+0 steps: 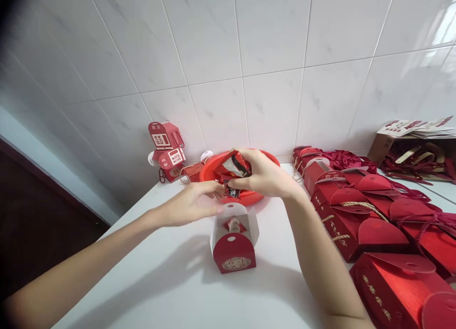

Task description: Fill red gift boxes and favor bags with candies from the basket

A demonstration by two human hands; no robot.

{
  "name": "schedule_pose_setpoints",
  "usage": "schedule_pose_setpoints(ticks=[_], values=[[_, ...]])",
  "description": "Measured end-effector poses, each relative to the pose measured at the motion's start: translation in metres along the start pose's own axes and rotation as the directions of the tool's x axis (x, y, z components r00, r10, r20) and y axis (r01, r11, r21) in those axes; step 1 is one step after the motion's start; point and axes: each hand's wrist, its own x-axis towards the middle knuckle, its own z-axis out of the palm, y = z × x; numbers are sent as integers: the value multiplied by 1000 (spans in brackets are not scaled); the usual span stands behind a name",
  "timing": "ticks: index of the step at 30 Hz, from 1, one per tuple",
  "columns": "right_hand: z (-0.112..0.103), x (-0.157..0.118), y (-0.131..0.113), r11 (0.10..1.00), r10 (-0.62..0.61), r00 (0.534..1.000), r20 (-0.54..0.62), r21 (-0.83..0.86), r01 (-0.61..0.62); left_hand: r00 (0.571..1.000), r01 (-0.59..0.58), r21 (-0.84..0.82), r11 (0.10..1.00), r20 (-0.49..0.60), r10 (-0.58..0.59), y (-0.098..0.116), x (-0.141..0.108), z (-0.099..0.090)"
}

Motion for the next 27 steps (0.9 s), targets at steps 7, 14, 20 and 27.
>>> schedule_pose_setpoints(ticks=[7, 14, 20, 27], values=[[14, 0, -11, 974, 17, 994, 105, -228, 7, 982, 171, 144, 975, -105, -157, -6, -42, 33], [22, -4, -16, 979, 9, 998, 60, -202, 4, 942, 255, -72, 964, -206, -265, -21, -45, 53], [26, -7, -14, 959, 50, 985, 166, -284, -1, 946, 234, -192, 953, -180, -269, -23, -40, 62], [35, -2, -3, 928, 85, 950, 301, -371, 34, 980, 144, -311, 939, -85, -179, -20, -40, 60]])
